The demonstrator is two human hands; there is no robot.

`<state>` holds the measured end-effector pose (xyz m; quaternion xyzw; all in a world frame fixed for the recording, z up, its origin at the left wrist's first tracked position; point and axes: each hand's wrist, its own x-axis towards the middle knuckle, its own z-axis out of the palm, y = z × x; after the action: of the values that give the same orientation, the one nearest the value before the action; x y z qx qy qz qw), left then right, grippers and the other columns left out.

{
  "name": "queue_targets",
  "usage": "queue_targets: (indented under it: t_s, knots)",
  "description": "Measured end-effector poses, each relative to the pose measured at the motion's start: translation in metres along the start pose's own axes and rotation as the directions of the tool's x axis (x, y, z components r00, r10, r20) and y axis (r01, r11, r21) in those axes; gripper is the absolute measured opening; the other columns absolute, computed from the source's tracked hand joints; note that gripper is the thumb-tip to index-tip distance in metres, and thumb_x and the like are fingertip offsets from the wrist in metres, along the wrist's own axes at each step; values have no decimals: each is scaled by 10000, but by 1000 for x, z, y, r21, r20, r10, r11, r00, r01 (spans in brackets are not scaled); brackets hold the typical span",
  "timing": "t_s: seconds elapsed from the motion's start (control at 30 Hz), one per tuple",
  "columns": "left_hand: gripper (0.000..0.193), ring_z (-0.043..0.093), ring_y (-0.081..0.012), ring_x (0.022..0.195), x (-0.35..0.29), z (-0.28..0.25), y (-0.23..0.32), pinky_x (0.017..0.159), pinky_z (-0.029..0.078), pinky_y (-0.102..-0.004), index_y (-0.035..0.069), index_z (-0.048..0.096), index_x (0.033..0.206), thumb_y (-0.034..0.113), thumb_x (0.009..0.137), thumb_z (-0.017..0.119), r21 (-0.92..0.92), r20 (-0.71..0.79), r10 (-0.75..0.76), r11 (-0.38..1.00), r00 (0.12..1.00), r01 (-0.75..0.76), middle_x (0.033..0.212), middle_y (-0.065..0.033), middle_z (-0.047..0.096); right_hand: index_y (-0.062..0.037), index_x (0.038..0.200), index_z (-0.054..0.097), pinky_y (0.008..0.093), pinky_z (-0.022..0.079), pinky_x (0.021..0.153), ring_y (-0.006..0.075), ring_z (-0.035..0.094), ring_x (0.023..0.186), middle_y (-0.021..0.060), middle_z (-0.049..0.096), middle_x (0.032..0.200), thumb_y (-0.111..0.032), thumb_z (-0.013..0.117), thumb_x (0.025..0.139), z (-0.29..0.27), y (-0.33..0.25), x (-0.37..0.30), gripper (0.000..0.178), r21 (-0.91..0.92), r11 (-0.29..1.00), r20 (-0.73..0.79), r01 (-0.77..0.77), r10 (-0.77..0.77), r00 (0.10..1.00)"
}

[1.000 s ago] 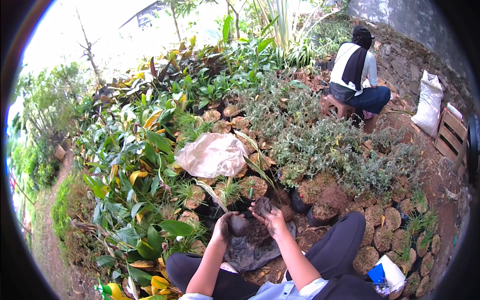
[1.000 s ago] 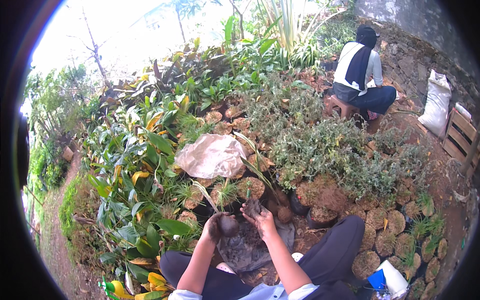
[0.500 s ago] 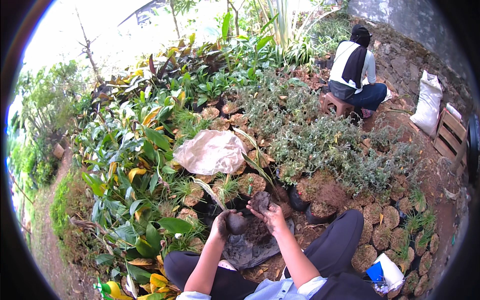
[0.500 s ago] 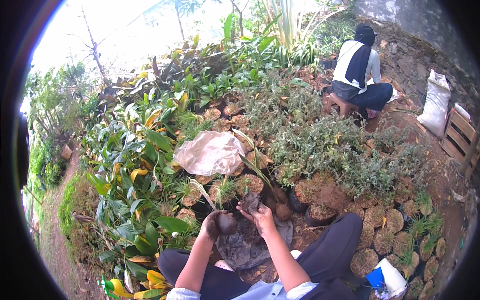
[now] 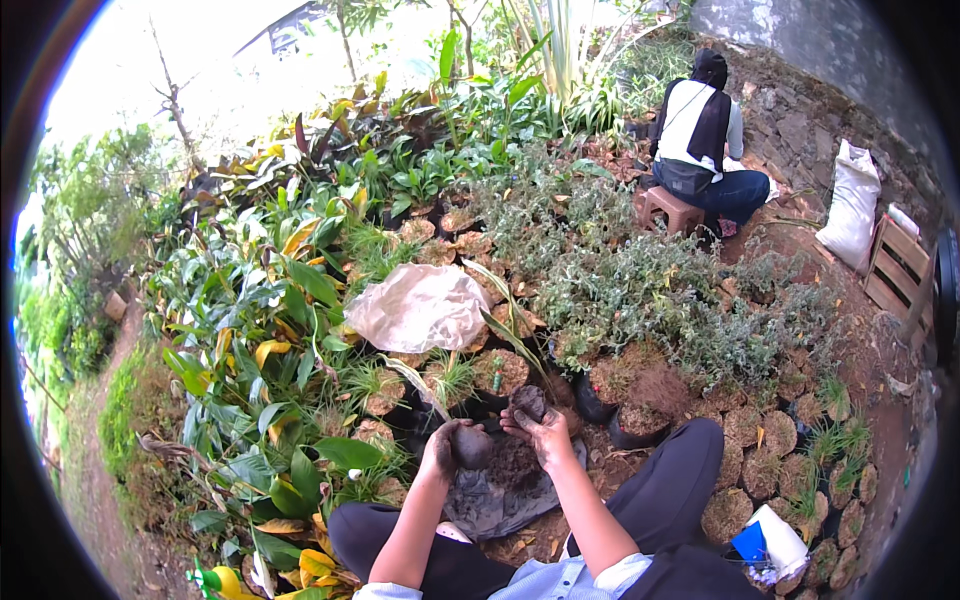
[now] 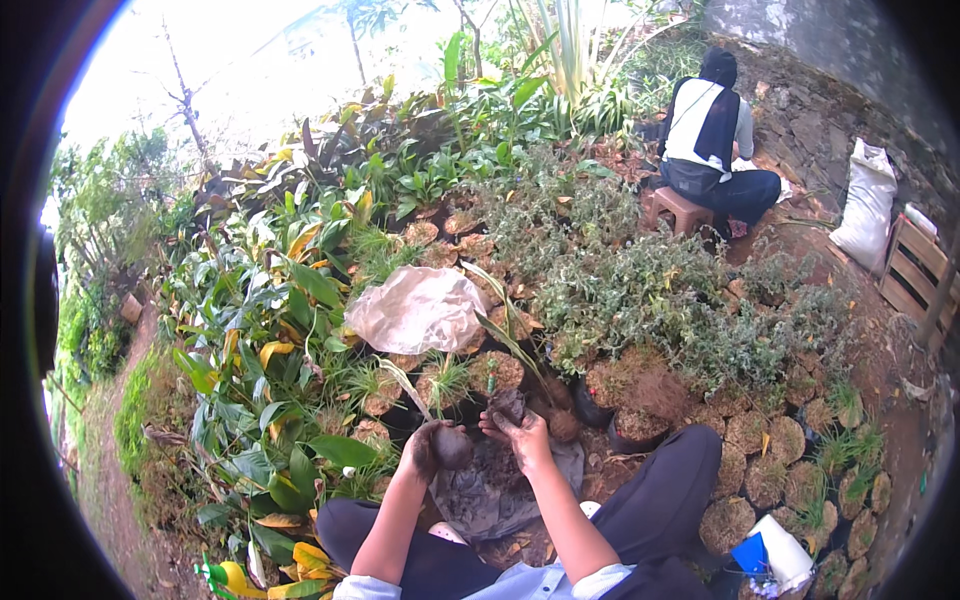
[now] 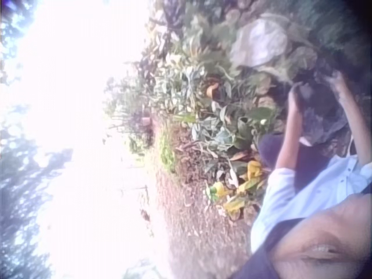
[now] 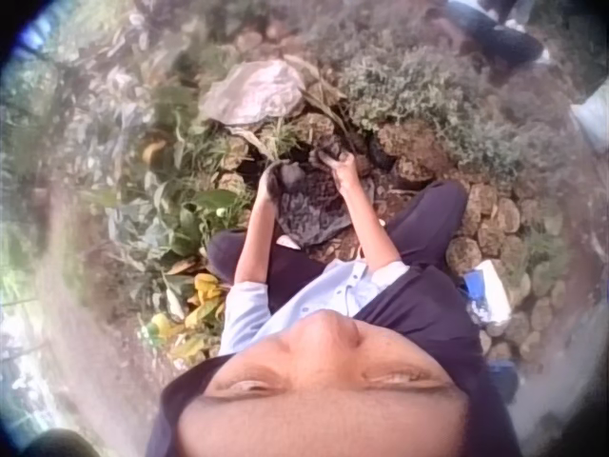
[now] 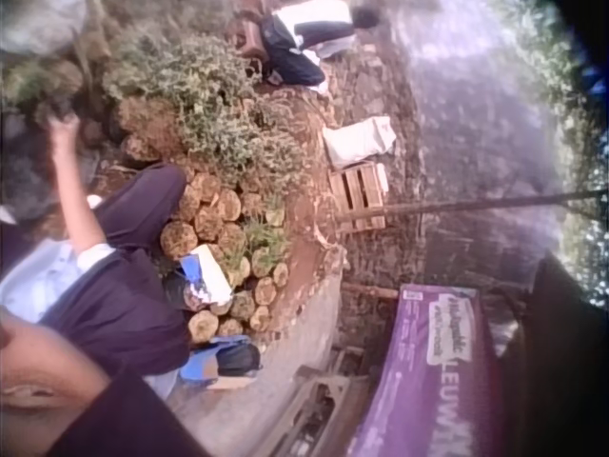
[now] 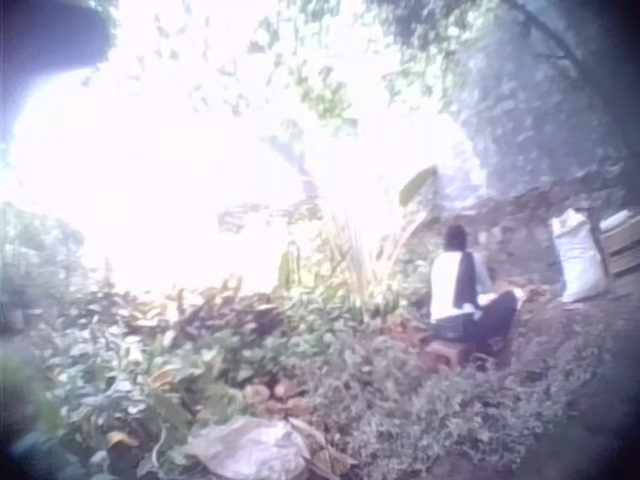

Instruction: The person sits on the ground and repeatedly packs soil around the base of small potted plants using both hands. They handle multiple plants one at a time, pressing and shaping the soil to secure each plant in its pot.

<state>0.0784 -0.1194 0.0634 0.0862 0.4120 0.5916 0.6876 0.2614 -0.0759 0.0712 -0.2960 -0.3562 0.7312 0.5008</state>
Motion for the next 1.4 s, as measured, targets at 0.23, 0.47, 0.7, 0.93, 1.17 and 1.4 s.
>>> queue_targets:
  t_s: [0.23,0.47,0.7,0.93,1.17,1.4]
  knots:
    - [208,603,-309,929,0,8,1,858,485,-427,7,521,992,164,888,434,-27,10,-43,999,999,43,996,-194,610,57,1107,541,339,534,816,257,641,916,174,632,1021,-61,584,858,12,-14,-6,279,144,986,14,89,-92,996]
    - [211,598,-309,930,3,2,-3,858,483,-441,15,524,986,177,894,423,-44,35,-44,998,998,46,993,-191,607,-17,1029,594,329,534,774,233,651,879,120,647,1001,-147,652,829,0,-18,-8,245,79,997,-142,0,11,990]
    - [197,599,-305,927,2,-2,-3,857,483,-420,9,528,973,162,871,457,-55,64,-54,997,996,58,991,-193,611,-3,1065,583,320,529,816,219,630,932,134,641,998,-107,597,863,4,-20,-8,228,23,997,-191,71,-66,979]
    - [206,601,-306,922,-4,0,0,851,485,-419,6,522,995,161,877,455,-73,38,-43,996,998,46,999,-195,611,31,1083,575,338,533,826,234,625,947,137,639,1016,-67,576,869,8,-20,-11,235,199,980,-50,23,-13,999]
    - [203,594,-308,942,-5,-6,1,860,480,-440,17,523,980,177,882,444,-73,47,-21,997,999,25,1003,-188,606,41,1062,595,317,519,809,211,636,912,137,641,1023,-66,598,854,22,-19,-16,234,76,997,-68,-3,8,998]
    - [194,589,-305,954,-9,-1,4,867,476,-448,29,527,970,178,881,439,-60,32,-50,997,998,52,1009,-189,603,50,1050,602,305,507,803,204,637,907,138,642,1026,-60,620,829,15,-11,-10,247,55,998,-7,24,-24,1000]
